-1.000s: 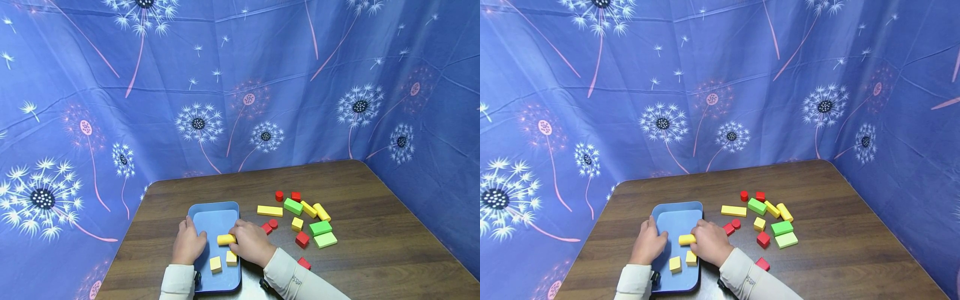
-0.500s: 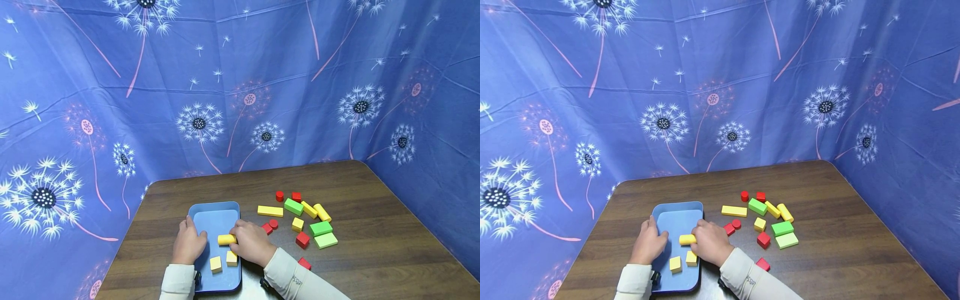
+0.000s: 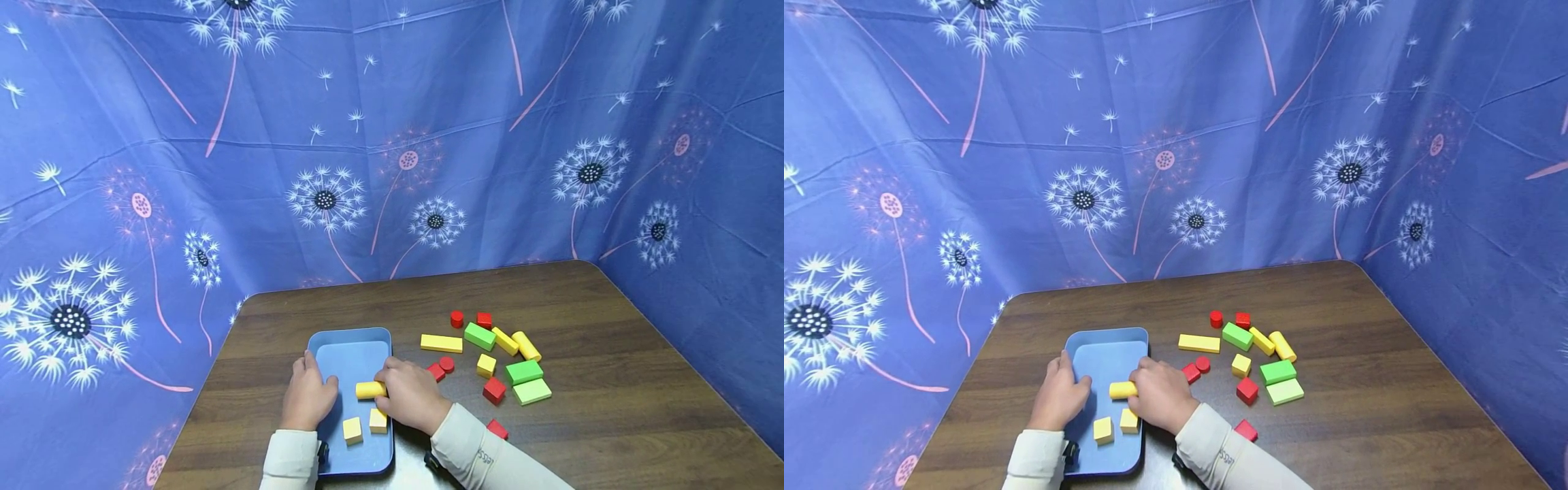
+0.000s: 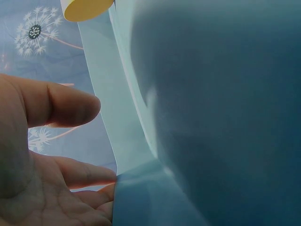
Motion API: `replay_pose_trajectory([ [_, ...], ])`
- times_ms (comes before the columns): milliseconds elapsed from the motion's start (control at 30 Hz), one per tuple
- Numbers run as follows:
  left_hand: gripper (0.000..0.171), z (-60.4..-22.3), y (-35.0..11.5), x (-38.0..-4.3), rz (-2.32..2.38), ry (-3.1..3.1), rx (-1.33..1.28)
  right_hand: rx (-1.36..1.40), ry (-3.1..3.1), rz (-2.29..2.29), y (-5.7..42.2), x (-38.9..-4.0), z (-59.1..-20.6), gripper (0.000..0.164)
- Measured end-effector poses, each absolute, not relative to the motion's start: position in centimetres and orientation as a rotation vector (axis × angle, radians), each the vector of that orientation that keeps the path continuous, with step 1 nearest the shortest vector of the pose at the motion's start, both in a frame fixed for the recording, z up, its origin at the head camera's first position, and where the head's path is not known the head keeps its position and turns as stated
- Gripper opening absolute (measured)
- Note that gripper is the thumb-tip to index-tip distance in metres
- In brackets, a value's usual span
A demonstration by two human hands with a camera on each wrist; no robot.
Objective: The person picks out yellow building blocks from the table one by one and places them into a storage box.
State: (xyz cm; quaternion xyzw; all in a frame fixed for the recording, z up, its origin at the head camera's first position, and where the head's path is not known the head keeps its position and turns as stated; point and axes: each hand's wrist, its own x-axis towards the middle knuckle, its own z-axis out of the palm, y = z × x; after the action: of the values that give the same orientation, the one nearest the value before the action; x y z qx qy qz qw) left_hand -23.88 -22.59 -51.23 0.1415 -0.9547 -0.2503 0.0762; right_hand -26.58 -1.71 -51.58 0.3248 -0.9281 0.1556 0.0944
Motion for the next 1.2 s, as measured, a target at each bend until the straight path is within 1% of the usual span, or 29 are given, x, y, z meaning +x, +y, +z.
replay_pose_trajectory([
  [300, 0.079, -51.61, -22.76, -24.14, -0.736, -2.851, 0.402, 0.979, -2.736, 0.443, -1.71, -26.6, -51.57, 0.018],
  [667, 0.079, -51.58, -22.79, -24.04, -0.733, -2.845, 0.388, 0.968, -2.771, 0.475, -1.7, -26.45, -51.36, 0.027],
  [1200, 0.079, -51.51, -22.74, -24.16, -0.723, -2.859, 0.378, 0.966, -2.808, 0.513, -1.71, -26.57, -51.48, 0.029],
])
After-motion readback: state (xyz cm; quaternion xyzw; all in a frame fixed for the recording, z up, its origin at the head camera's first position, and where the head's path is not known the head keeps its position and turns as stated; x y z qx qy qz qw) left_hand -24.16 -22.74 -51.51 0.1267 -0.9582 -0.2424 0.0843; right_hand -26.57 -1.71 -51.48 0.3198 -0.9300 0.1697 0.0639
